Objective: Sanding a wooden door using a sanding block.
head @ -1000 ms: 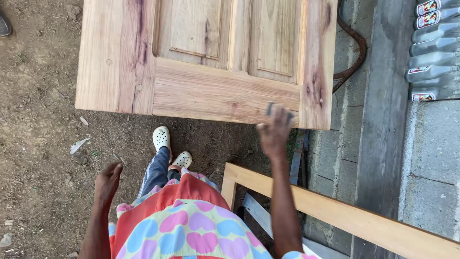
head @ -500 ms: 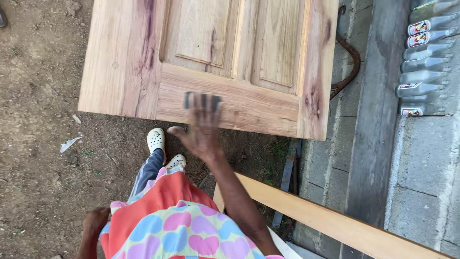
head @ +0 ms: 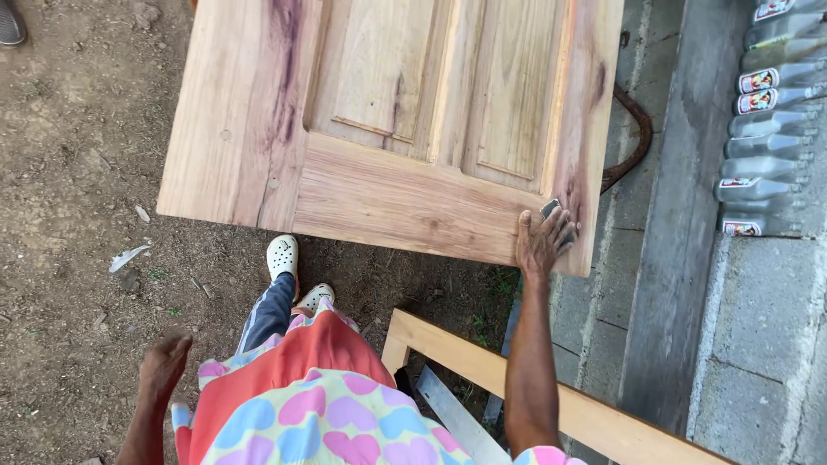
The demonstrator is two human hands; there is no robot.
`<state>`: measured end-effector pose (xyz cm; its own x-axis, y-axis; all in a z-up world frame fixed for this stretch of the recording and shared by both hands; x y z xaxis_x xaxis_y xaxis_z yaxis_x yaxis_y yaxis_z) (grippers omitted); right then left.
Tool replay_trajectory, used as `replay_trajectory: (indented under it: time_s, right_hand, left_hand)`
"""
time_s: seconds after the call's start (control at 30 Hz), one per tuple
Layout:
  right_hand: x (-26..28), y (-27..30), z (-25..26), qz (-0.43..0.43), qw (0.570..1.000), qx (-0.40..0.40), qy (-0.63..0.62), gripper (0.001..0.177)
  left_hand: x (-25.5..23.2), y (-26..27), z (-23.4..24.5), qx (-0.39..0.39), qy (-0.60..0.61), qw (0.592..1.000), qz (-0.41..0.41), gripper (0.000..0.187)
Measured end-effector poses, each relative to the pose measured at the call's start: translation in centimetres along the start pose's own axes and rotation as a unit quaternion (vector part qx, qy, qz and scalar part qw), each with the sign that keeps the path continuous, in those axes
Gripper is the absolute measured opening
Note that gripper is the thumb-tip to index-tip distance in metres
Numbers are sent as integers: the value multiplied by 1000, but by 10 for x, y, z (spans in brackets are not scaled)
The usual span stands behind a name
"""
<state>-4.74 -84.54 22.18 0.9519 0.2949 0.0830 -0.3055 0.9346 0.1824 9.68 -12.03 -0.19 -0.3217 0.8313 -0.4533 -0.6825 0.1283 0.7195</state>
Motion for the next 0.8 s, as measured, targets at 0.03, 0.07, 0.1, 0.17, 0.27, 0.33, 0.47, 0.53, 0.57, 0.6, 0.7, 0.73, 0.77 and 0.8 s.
replay_trajectory:
  time_s: [0.03,0.07,0.1,0.17,0.27,0.33,0.47,0.53,0.57,0.6,0.7,0.73,0.77,0.8]
  right_hand:
    - [9,5,-20,3,1000,2,-2,101]
    - [20,10,-40,84,996,-37,-4,104]
    - [22,18,-56,159,984,-75,-2,107]
    - [100,87,-54,214,975,-51,-17,110]
    - [200,170,-43,342,938,-57,-28,114]
    - [220,185,-43,413,906,-85,-21,115]
    - [151,124,-38,358,932,-48,14,106]
    - [81,72,-45,295,955,-25,-2,103]
    - [44,43,-53,301,951,-64,31,87]
    - [15,11,-56,305,944,-104,64,71]
    - [36,5,15,27,999,20,24,98]
    - [34,0,3,30,999,19,23,98]
    - [29,-5,-8,18,1000,6,21,100]
    - [24,-10,-19,7,1000,-7,19,102]
  left_hand:
    - [10,0,-2,-3,0,1000,2,53]
    - [21,0,-6,24,-14,999,45,55]
    - [31,3,-12,58,-31,994,88,56]
    - [38,-2,-19,62,-68,993,69,56]
    - [23,-16,-28,65,-84,994,20,55]
    - [3,-29,-29,64,-63,996,-7,54]
    - [-31,-43,-18,43,-39,997,-42,54]
    - [-43,-46,-9,36,-34,998,-45,53]
    - [-44,-44,-5,37,-21,999,-33,53]
    - [-45,-42,0,39,-8,999,-21,54]
    - [-32,-29,9,28,40,999,14,53]
    - [-25,-28,13,25,42,999,14,53]
    - [-18,-23,14,21,38,999,17,53]
    - [-10,-19,15,16,34,999,19,54]
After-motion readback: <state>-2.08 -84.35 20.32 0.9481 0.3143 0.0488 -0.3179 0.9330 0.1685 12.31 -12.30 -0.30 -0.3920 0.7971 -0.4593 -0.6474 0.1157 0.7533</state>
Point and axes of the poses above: each hand's wrist, its own y-axis away from the middle knuckle, its own z-axis out of the back of the hand, x = y × z, the point moved 1 cm from there along -y, towards the middle knuckle, and after that the axes turned 7 degrees about -z, right-handed, at the moved point
